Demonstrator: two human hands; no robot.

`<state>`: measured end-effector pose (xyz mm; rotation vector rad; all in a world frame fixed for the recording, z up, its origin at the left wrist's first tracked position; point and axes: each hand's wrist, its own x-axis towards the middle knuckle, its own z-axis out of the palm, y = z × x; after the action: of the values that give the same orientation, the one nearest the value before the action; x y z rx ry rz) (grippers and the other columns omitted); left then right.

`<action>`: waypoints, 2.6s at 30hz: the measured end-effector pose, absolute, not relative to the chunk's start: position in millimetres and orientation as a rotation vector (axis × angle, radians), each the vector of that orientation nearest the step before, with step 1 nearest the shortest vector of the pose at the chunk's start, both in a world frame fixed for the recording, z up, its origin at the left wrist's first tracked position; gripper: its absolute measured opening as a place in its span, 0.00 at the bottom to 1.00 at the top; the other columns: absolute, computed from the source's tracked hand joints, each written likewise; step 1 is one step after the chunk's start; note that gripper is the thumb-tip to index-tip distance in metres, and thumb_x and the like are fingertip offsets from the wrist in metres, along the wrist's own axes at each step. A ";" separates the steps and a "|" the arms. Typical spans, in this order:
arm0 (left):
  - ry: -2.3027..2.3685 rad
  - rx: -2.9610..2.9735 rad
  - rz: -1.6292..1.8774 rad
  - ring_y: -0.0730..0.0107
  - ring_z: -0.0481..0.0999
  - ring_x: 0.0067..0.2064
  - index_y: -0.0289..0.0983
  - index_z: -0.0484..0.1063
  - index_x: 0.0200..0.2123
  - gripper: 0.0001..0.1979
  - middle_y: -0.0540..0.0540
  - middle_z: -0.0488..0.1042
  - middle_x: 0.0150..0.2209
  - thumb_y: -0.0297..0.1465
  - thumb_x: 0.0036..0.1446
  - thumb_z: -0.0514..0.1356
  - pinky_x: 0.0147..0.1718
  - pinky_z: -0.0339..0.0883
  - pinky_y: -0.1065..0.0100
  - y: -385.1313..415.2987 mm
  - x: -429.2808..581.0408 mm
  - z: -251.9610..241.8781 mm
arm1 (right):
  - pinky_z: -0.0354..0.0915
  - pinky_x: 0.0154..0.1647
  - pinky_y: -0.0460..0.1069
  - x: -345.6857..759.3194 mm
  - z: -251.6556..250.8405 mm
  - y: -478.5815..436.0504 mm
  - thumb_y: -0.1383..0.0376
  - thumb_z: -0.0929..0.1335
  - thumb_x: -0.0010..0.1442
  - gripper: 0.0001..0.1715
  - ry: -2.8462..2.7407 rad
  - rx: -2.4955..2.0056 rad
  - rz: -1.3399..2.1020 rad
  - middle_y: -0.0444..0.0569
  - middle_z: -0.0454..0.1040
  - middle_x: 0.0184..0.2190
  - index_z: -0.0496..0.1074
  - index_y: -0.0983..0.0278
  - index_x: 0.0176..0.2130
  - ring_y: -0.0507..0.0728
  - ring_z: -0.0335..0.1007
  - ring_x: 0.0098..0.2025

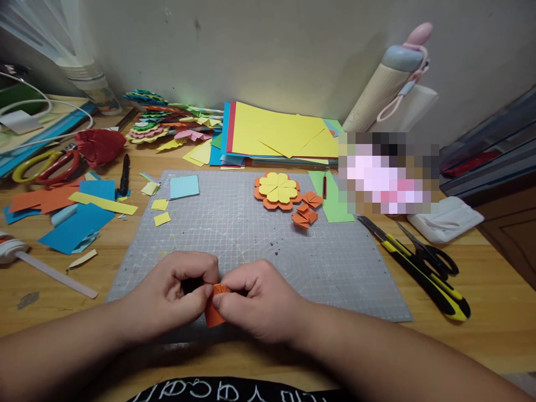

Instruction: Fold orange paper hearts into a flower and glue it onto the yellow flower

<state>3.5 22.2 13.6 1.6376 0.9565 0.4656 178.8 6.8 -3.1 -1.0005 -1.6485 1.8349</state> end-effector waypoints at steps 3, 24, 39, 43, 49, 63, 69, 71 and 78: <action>0.962 1.630 0.455 0.75 0.56 0.23 0.38 0.56 0.17 0.07 0.55 0.56 0.18 0.28 0.44 0.52 0.23 0.52 0.72 21.6 3.2 13.4 | 0.48 0.19 0.43 177.4 -3.2 5.0 0.65 0.63 0.55 0.16 -1.651 -0.990 1.815 0.39 0.53 0.16 0.60 0.65 0.18 0.46 0.48 0.20; 0.973 1.624 0.474 0.74 0.54 0.24 0.39 0.54 0.17 0.06 0.55 0.52 0.18 0.28 0.43 0.49 0.23 0.50 0.71 24.6 1.9 15.1 | 0.45 0.18 0.43 178.2 -1.5 4.6 0.67 0.63 0.53 0.16 -1.631 -0.972 1.652 0.37 0.49 0.16 0.55 0.63 0.17 0.46 0.44 0.19; 0.915 1.475 0.749 0.73 0.65 0.31 0.41 0.64 0.38 0.05 0.52 0.65 0.31 0.27 0.59 0.53 0.31 0.62 0.70 26.0 -5.4 1.1 | 0.54 0.10 0.39 189.5 -3.0 18.0 0.57 0.68 0.54 0.16 -1.105 -1.091 2.051 0.39 0.67 0.13 0.65 0.65 0.23 0.45 0.58 0.12; 0.852 1.955 0.898 0.70 0.69 0.42 0.44 0.68 0.43 0.18 0.49 0.67 0.41 0.19 0.52 0.57 0.42 0.64 0.68 22.8 -4.4 4.5 | 0.51 0.09 0.37 184.6 -5.1 20.4 0.56 0.69 0.54 0.17 -0.950 -1.022 2.239 0.40 0.69 0.13 0.66 0.66 0.24 0.44 0.59 0.11; 1.092 1.674 0.928 0.70 0.71 0.34 0.39 0.69 0.31 0.04 0.50 0.71 0.30 0.24 0.56 0.58 0.34 0.64 0.69 29.1 -4.9 3.7 | 0.57 0.10 0.38 185.7 -7.9 22.8 0.47 0.66 0.58 0.25 -0.881 -0.872 2.208 0.43 0.70 0.17 0.67 0.67 0.27 0.46 0.64 0.14; 0.976 1.064 0.674 0.75 0.67 0.29 0.37 0.65 0.31 0.10 0.53 0.68 0.28 0.32 0.50 0.65 0.27 0.60 0.72 26.7 3.6 2.9 | 0.54 0.17 0.42 181.9 -0.9 22.4 0.61 0.69 0.56 0.10 -1.202 -1.101 1.748 0.39 0.65 0.19 0.65 0.64 0.30 0.46 0.59 0.18; 1.007 1.211 0.715 0.71 0.69 0.33 0.36 0.68 0.35 0.08 0.51 0.69 0.30 0.33 0.54 0.62 0.34 0.64 0.68 26.3 0.5 4.9 | 0.57 0.25 0.45 180.1 0.6 21.6 0.66 0.69 0.53 0.09 -1.418 -1.108 1.728 0.40 0.65 0.22 0.64 0.64 0.26 0.48 0.58 0.24; 1.024 1.222 0.677 0.72 0.69 0.31 0.35 0.69 0.31 0.08 0.51 0.70 0.27 0.34 0.54 0.62 0.33 0.63 0.69 29.0 0.1 5.6 | 0.56 0.24 0.44 179.9 -0.2 21.2 0.66 0.69 0.54 0.08 -1.422 -1.117 1.696 0.41 0.66 0.23 0.64 0.64 0.28 0.47 0.57 0.24; 1.084 1.051 0.834 0.74 0.72 0.29 0.35 0.70 0.29 0.09 0.50 0.74 0.28 0.33 0.49 0.67 0.30 0.66 0.72 33.4 -1.7 3.8 | 0.54 0.18 0.43 181.0 -2.1 22.9 0.58 0.69 0.57 0.13 -1.316 -1.131 1.752 0.39 0.66 0.22 0.66 0.64 0.37 0.46 0.58 0.20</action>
<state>-1.7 33.4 3.8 1.0506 1.0842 0.8340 181.0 22.9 -2.1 -1.1315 -1.3159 1.7517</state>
